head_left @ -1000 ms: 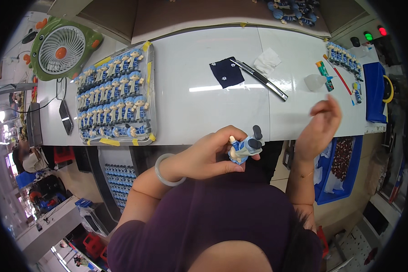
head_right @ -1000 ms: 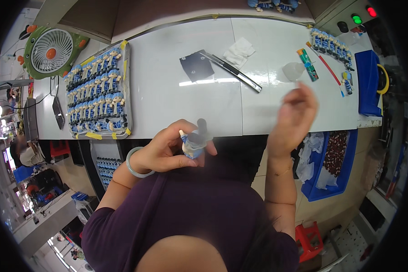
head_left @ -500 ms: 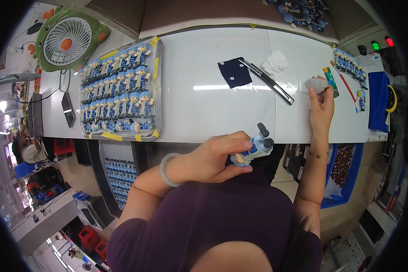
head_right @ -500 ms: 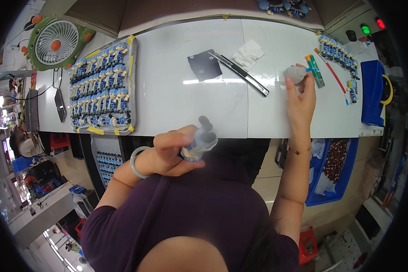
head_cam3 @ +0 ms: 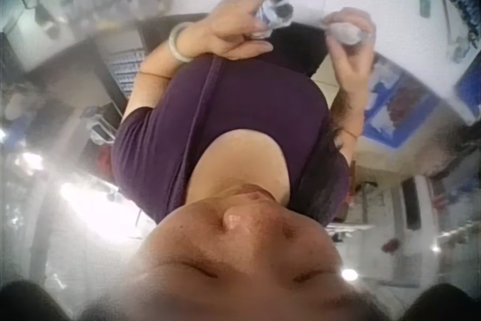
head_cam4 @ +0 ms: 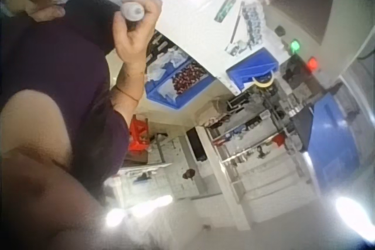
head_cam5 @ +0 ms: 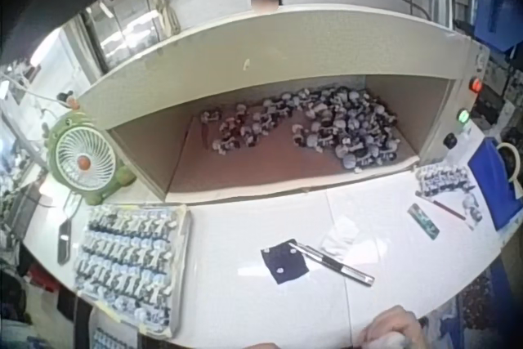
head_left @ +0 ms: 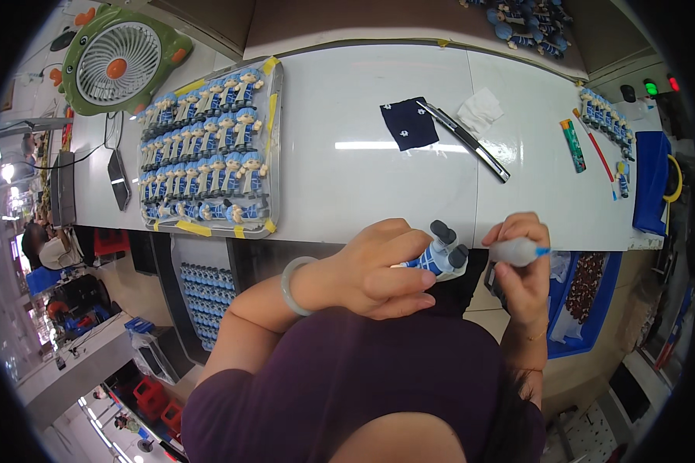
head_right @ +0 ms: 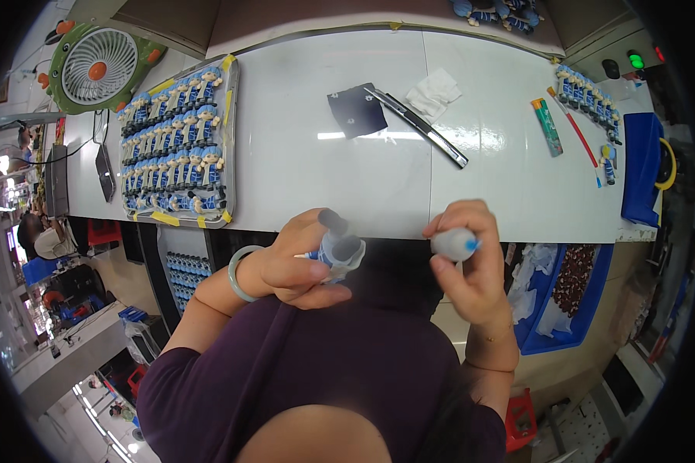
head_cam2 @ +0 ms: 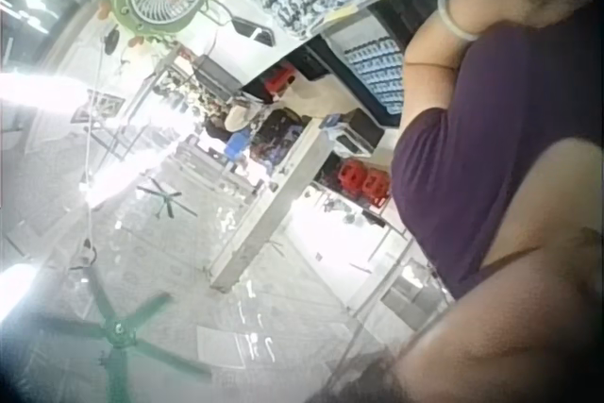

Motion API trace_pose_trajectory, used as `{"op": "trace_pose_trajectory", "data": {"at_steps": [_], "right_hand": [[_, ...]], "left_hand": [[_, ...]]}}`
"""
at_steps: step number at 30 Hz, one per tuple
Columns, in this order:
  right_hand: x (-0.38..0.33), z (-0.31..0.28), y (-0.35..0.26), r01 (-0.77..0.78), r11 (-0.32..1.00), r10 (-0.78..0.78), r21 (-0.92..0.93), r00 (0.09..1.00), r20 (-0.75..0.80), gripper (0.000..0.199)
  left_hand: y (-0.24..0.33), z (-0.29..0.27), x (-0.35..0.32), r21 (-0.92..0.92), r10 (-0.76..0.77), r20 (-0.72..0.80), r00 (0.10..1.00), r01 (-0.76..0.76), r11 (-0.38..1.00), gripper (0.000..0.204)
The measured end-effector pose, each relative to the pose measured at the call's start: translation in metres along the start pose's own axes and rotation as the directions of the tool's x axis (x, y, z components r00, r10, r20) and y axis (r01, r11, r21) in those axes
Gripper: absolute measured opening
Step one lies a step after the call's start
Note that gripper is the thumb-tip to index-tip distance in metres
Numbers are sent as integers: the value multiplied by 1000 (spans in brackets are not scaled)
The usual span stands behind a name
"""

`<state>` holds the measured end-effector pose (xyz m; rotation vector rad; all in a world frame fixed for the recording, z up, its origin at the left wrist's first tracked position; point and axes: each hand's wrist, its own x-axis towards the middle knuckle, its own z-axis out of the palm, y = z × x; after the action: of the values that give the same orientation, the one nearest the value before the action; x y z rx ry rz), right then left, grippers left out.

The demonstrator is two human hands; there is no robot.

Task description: The person assembles small anime figurines and applies glue to them using a glue bottle at a manufacturing workstation.

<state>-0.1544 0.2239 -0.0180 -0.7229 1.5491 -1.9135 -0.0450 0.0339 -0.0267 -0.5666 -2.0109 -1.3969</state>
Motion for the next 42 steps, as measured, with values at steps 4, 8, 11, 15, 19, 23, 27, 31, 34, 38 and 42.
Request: {"op": "trace_pose_trajectory", "data": {"at_steps": [4, 8, 11, 15, 19, 23, 27, 31, 34, 38, 42], "right_hand": [[1, 5, -13, 179, 884, -126, -432, 981, 149, 35], [2, 10, -15, 277, 730, -249, -625, 959, 134, 32], [2, 13, -18, 322, 624, -339, -712, 932, 125, 32], [1, 16, -29, 378, 382, -461, -843, 869, 181, 35], [-3, 19, -33, 378, 285, -486, -881, 849, 207, 37], [-9, 18, -38, 370, 189, -483, -910, 842, 242, 36], [-13, 19, -41, 359, 130, -482, -924, 838, 257, 35], [-13, 20, -39, 361, 109, -489, -926, 831, 266, 34], [-13, 20, -39, 359, 106, -490, -927, 830, 266, 35], [-14, 21, -40, 360, 90, -480, -928, 833, 277, 36], [-15, 21, -42, 358, 74, -478, -931, 832, 282, 36]], "left_hand": [[0, -3, 0, 38, 38, 23, 999, -39, 999, 45], [3, -7, 2, 42, 42, 52, 998, -45, 998, 43], [5, -5, 3, 75, 53, 4, 999, -53, 996, 40], [6, -4, 5, 133, 80, -52, 995, -73, 988, 34], [7, -3, 2, 157, 76, -50, 996, -68, 985, 33], [7, -1, 2, 160, 88, -65, 994, -77, 984, 33], [6, 1, 1, 150, 100, -74, 992, -88, 985, 34], [6, 1, 0, 151, 100, -67, 993, -89, 985, 34], [7, 0, 0, 150, 104, -62, 993, -94, 984, 33], [7, 1, 0, 140, 101, -71, 992, -90, 986, 31], [7, 1, 0, 145, 89, -61, 994, -80, 986, 27]]}}
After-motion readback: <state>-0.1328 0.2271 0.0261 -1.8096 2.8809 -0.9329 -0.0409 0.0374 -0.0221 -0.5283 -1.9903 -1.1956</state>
